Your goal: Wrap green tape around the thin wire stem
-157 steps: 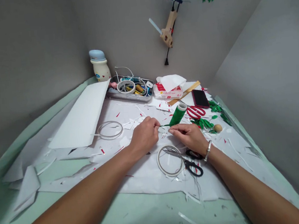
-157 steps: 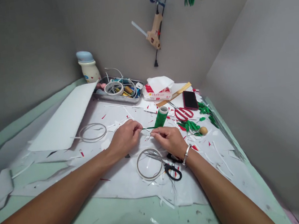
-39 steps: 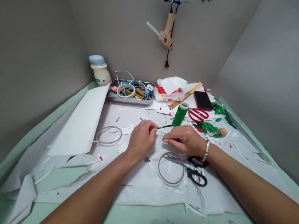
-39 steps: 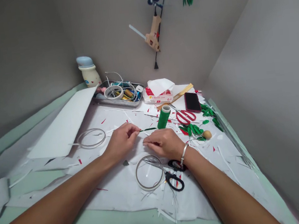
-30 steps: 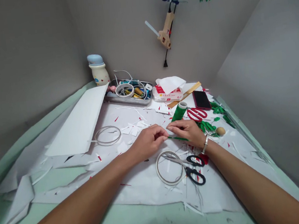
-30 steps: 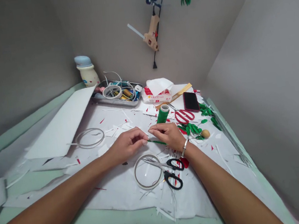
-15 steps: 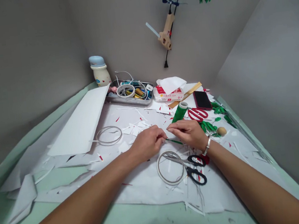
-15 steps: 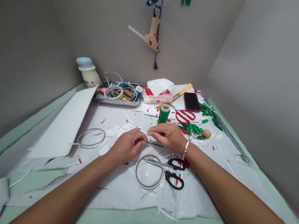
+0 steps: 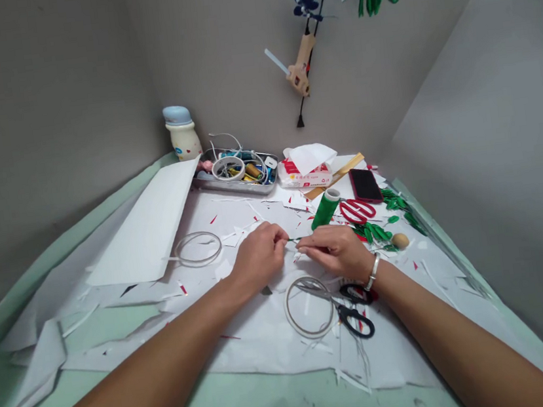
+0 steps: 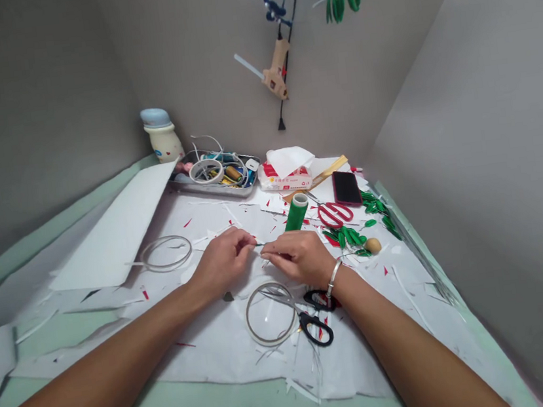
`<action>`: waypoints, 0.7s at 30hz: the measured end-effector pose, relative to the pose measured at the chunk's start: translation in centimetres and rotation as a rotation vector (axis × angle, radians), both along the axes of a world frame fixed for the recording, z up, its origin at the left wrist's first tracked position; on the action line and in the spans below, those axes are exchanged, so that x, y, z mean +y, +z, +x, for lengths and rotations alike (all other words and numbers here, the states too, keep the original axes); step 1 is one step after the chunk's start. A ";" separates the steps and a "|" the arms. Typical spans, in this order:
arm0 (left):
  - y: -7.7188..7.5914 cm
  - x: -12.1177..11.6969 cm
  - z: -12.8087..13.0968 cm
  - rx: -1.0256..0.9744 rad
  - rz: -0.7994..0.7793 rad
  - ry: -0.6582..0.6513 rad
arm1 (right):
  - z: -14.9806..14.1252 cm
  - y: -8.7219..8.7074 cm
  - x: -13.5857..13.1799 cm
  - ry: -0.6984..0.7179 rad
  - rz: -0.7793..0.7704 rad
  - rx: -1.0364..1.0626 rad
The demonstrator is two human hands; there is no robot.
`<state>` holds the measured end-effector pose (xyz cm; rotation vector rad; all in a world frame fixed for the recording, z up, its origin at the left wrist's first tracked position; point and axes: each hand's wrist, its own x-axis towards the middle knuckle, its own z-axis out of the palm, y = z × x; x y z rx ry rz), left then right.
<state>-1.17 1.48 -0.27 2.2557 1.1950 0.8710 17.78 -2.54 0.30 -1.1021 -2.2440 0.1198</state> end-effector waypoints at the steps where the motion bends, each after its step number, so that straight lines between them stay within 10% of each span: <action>1: 0.0 -0.1 0.0 0.044 0.011 -0.036 | 0.2 0.1 0.1 -0.020 0.017 0.025; 6: 0.4 -0.7 0.3 -0.050 -0.117 -0.292 | 1.4 -0.6 1.2 -0.103 -0.067 0.247; 11: 0.8 -0.1 0.3 -0.335 -0.375 -0.190 | 1.1 -1.3 1.2 -0.046 -0.182 0.141; 16: 0.4 0.2 0.1 -0.165 -0.147 0.029 | -0.2 -0.5 0.1 0.075 -0.090 -0.052; 21: 0.1 -0.4 0.1 0.068 -0.020 -0.061 | 0.3 -0.1 0.4 -0.032 -0.009 0.096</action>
